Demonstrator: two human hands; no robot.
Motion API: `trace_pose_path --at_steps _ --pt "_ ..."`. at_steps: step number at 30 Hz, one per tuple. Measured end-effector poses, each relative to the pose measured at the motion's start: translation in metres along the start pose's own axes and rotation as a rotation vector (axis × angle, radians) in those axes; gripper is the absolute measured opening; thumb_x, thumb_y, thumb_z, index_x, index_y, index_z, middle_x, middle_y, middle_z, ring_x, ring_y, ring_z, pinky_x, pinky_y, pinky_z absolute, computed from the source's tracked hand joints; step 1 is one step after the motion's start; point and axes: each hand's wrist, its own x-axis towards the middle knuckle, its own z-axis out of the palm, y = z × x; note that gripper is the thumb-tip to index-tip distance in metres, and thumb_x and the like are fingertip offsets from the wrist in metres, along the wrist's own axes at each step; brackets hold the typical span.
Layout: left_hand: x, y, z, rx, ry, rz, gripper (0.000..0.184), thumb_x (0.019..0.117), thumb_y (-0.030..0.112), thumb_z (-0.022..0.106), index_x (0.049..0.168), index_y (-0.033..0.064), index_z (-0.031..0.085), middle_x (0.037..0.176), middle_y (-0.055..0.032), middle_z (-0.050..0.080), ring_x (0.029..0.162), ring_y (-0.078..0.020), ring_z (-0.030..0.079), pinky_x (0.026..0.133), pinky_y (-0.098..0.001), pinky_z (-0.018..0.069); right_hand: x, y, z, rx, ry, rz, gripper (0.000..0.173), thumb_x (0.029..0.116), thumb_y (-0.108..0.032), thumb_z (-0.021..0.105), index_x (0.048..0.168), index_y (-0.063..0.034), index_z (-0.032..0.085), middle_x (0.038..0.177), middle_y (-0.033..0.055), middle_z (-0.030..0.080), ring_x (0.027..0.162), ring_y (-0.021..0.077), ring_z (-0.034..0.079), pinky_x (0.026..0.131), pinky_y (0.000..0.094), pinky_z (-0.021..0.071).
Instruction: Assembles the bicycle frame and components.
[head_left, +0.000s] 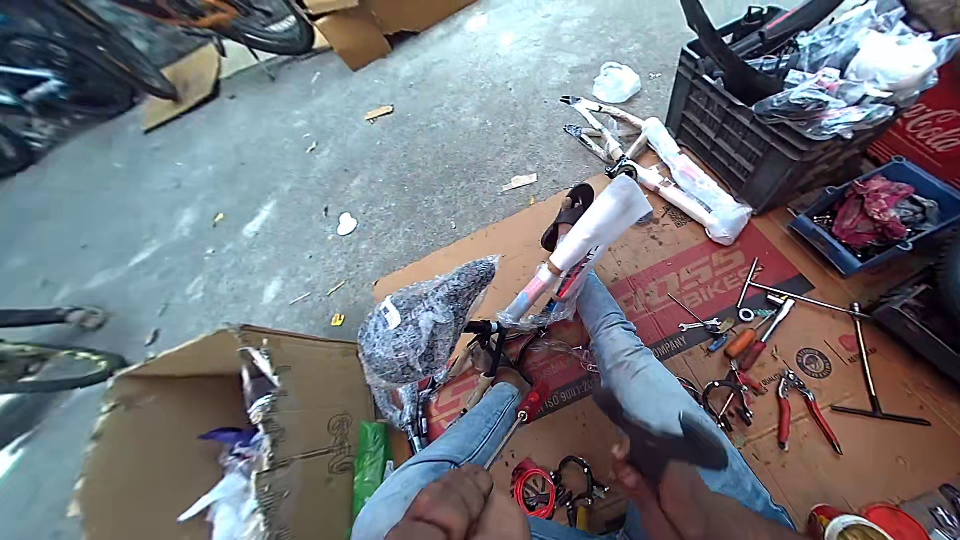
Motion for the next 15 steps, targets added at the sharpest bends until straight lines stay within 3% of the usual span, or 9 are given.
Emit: trace_pose_path --at_steps 2,4,5,7,9,11,13,15 --pt "0.007 -0.008 -0.008 0.014 0.011 0.035 0.062 0.1049 0.062 0.028 0.065 0.0186 0.048 0.056 0.0072 0.041 0.047 -0.0070 0.040 0.047 -0.0221 0.0358 -0.008 -0.004 0.002 -0.155 -0.099 0.031 0.032 0.1123 -0.033 0.037 0.120 -0.0083 0.056 0.077 0.0043 0.062 0.062 0.0139 0.063 0.056 0.0306 0.0556" --pt "0.012 -0.013 -0.014 -0.005 0.003 0.063 0.062 0.1047 0.063 0.030 0.065 0.0185 0.047 0.056 0.0074 0.041 0.047 -0.0067 0.039 0.046 -0.0215 0.0352 -0.012 -0.012 0.007 -0.284 -0.330 0.248 0.030 0.1098 -0.026 0.044 0.127 -0.0053 0.058 0.076 0.0090 0.067 0.061 0.0251 0.068 0.053 0.0444 0.0565" --pt "0.013 -0.015 -0.014 -0.002 0.004 0.081 0.062 0.1047 0.063 0.031 0.064 0.0186 0.047 0.056 0.0076 0.040 0.047 -0.0066 0.040 0.047 -0.0214 0.0352 -0.011 -0.013 0.011 -0.334 -0.466 0.374 0.032 0.1091 -0.025 0.044 0.131 -0.0057 0.057 0.079 0.0120 0.069 0.066 0.0315 0.070 0.057 0.0515 0.0571" --pt "0.012 -0.017 -0.017 0.042 0.007 0.133 0.061 0.1057 0.061 0.031 0.063 0.0196 0.045 0.055 0.0082 0.039 0.048 -0.0064 0.040 0.048 -0.0215 0.0356 -0.011 -0.014 0.018 -0.389 -0.581 0.462 0.034 0.1086 -0.026 0.043 0.134 -0.0072 0.055 0.081 0.0136 0.070 0.070 0.0353 0.071 0.060 0.0554 0.0572" --pt "0.014 -0.019 -0.022 0.059 0.018 0.195 0.060 0.1070 0.059 0.027 0.063 0.0201 0.043 0.056 0.0082 0.038 0.050 -0.0067 0.040 0.049 -0.0220 0.0354 -0.004 -0.026 0.017 -0.368 -0.504 0.385 0.033 0.1084 -0.024 0.044 0.132 -0.0060 0.058 0.077 0.0123 0.069 0.065 0.0329 0.070 0.056 0.0530 0.0567" --pt "0.019 -0.017 -0.024 0.009 0.064 0.218 0.062 0.1072 0.057 0.025 0.062 0.0190 0.043 0.054 0.0074 0.038 0.048 -0.0076 0.039 0.048 -0.0225 0.0358 0.007 -0.044 0.012 -0.258 -0.299 0.180 0.032 0.1095 -0.024 0.044 0.126 -0.0029 0.060 0.074 0.0096 0.067 0.059 0.0244 0.066 0.052 0.0430 0.0555" --pt "0.022 -0.017 -0.021 -0.023 0.087 0.219 0.062 0.1075 0.057 0.026 0.062 0.0182 0.044 0.055 0.0069 0.039 0.047 -0.0078 0.040 0.048 -0.0225 0.0363 0.022 -0.058 0.006 -0.065 -0.102 -0.031 0.030 0.1108 -0.029 0.041 0.117 -0.0059 0.059 0.077 0.0088 0.064 0.065 0.0182 0.065 0.061 0.0327 0.0567" --pt "0.022 -0.019 -0.018 -0.034 0.102 0.220 0.063 0.1073 0.058 0.027 0.062 0.0180 0.044 0.055 0.0071 0.039 0.047 -0.0073 0.040 0.047 -0.0218 0.0359 0.030 -0.054 0.009 0.115 0.041 -0.198 0.024 0.1078 -0.028 0.046 0.107 -0.0079 0.059 0.076 0.0114 0.064 0.068 0.0217 0.069 0.066 0.0361 0.0609"
